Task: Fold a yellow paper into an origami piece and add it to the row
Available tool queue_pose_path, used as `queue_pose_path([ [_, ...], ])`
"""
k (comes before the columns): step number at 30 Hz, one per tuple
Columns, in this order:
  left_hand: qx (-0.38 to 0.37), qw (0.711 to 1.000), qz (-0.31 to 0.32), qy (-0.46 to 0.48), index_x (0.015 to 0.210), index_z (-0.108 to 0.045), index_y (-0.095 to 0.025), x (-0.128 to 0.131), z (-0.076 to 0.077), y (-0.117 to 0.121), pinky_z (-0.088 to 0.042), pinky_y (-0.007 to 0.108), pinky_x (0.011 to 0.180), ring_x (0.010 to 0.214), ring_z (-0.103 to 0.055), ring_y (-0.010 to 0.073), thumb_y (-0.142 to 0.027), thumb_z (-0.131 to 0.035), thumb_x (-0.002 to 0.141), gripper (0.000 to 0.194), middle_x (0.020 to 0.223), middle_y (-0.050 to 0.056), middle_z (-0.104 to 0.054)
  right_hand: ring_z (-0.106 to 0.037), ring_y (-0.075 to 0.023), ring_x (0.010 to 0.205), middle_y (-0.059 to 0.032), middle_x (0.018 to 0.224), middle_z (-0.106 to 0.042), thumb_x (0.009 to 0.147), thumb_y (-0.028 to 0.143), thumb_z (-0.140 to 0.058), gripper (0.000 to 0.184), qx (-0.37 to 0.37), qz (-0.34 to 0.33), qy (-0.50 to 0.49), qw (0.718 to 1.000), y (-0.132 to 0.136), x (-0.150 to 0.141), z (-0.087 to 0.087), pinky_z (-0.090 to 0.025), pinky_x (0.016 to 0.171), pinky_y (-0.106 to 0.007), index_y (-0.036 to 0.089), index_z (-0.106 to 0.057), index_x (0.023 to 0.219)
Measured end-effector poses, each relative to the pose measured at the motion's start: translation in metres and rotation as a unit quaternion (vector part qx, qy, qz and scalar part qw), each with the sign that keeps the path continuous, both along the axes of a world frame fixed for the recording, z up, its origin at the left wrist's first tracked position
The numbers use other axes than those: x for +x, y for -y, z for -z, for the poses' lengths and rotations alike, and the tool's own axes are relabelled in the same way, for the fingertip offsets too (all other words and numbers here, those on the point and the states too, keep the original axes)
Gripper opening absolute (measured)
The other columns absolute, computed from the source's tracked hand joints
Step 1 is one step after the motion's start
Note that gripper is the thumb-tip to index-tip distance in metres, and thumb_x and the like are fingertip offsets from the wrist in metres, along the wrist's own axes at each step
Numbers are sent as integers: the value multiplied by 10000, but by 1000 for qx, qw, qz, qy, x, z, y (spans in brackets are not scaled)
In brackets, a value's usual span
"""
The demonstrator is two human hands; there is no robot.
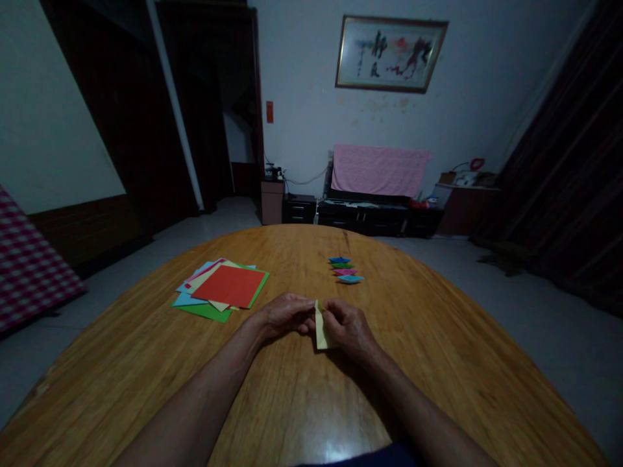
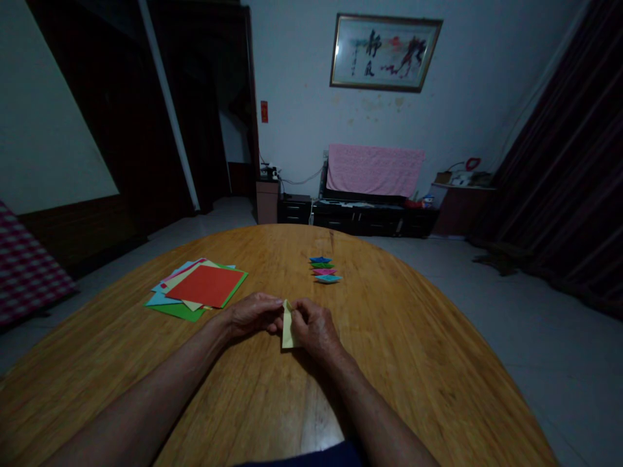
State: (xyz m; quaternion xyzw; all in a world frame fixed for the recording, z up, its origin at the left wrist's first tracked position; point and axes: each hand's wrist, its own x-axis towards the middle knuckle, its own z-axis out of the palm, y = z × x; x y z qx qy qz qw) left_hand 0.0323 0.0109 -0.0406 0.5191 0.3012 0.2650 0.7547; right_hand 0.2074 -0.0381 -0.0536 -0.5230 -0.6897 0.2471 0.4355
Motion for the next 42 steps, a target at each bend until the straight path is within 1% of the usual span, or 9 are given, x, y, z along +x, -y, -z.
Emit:
queue_pose_path([
  [7, 26, 1000, -8, -5, 699, -640, -74, 0, 6, -2, -403, 214, 530, 498, -549, 85, -385, -701, 704, 317, 613, 56, -629, -559, -117, 586, 2, 647, -615, 828, 249, -472, 184, 0, 2, 13, 1000, 1, -1, 0, -406, 542, -204, 168, -619, 751],
  [14, 38, 999, -31, -19, 668, -618, -90, 2, 7, -2, -403, 212, 531, 494, -544, 84, -357, -697, 695, 280, 600, 46, -624, -546, -112, 575, 5, 642, -603, 837, 259, -471, 183, 5, -7, 21, 1000, 0, 0, 3, -387, 521, -198, 167, -612, 766],
  [22, 43, 995, -78, -33, 609, -588, -119, 7, 6, 1, -428, 242, 552, 485, -520, 94, -263, -670, 660, 173, 547, 21, -588, -545, -119, 593, 4, 651, -611, 829, 260, -479, 186, 14, -6, 29, 999, 0, 0, 2, -396, 547, -206, 164, -632, 785],
  [25, 54, 993, -99, -41, 585, -577, -124, 10, 6, 4, -400, 232, 524, 475, -494, 89, -230, -646, 647, 141, 530, 12, -561, -560, -133, 616, -7, 669, -628, 825, 272, -483, 199, 6, -7, 27, 1000, 1, 0, -2, -405, 562, -217, 162, -646, 797],
  [29, 70, 989, -122, -42, 560, -552, -129, 13, 5, 8, -319, 208, 473, 446, -409, 63, -223, -633, 636, 146, 493, -24, -473, -563, -143, 641, -15, 692, -638, 803, 336, -532, 218, -25, -19, -1, 1000, 4, 0, -10, -410, 566, -222, 161, -661, 791],
  [33, 79, 988, -128, -40, 551, -524, -139, 14, 2, 12, -305, 210, 479, 464, -383, 63, -247, -631, 632, 172, 514, -34, -438, -518, -129, 588, -19, 635, -589, 850, 438, -459, 372, -76, -32, -58, 995, 2, 2, -12, -369, 502, -216, 146, -651, 721],
  [35, 89, 986, -132, -40, 548, -515, -142, 14, 1, 12, -298, 211, 481, 470, -369, 62, -259, -631, 631, 185, 522, -37, -423, -495, -121, 563, -12, 616, -572, 827, 438, -487, 356, -100, -24, -90, 991, 0, 2, -9, -352, 487, -216, 141, -647, 713],
  [38, 98, 985, -128, -55, 571, -535, -139, 14, 1, 13, -283, 208, 481, 484, -362, 63, -274, -631, 639, 179, 541, -34, -428, -499, -118, 568, -13, 646, -594, 749, 422, -584, 296, -121, -23, -132, 984, -2, 2, -5, -363, 506, -221, 136, -660, 753],
  [42, 108, 985, -118, -63, 589, -546, -137, 13, -1, 15, -279, 203, 488, 512, -377, 67, -291, -632, 650, 187, 576, -25, -439, -490, -109, 546, -19, 642, -602, 706, 450, -636, 330, -146, -31, -170, 974, -3, 2, -6, -358, 495, -219, 128, -657, 773],
])
